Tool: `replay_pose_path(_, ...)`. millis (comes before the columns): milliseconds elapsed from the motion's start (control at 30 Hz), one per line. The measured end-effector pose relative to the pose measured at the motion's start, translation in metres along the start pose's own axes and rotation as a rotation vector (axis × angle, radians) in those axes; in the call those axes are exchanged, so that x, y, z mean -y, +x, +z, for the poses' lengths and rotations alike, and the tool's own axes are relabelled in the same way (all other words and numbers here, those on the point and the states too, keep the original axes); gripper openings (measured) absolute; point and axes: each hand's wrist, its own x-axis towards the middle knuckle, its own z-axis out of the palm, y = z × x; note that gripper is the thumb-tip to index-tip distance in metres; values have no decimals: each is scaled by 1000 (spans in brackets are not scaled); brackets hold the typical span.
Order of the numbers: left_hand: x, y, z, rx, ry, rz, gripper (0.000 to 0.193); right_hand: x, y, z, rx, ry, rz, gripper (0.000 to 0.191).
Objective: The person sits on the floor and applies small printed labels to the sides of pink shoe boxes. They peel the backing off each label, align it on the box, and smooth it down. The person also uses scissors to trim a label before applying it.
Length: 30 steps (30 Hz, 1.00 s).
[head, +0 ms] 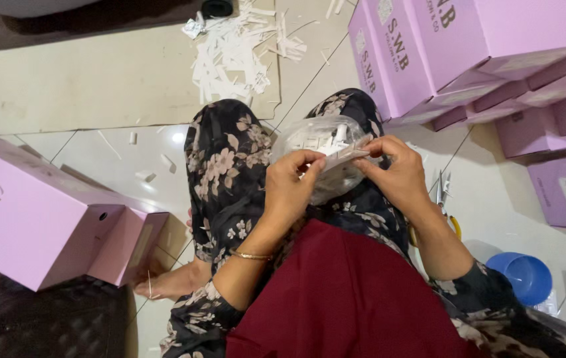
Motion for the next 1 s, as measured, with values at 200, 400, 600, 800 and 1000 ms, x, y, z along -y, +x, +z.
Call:
replay_pose_path(200,18,8,-1,-3,-446,-43,20,10,5,-2,101,-154,-133,23)
replay_pose_path(400,24,5,-3,60,-583,-56,20,21,1,-4,99,99,-48,34)
replay_pose_path(600,8,1,-5,-11,-285,-9,18,21,1,-4,-31,491,84,21)
replay_pose_path(800,-23,-3,-14,-166,117,437,53,26,-5,-11,-121,360,182,14)
replay_pose_path(1000,-52,-19,-16,-93,207,646,47,48,-13,-20,-67,417,64,20)
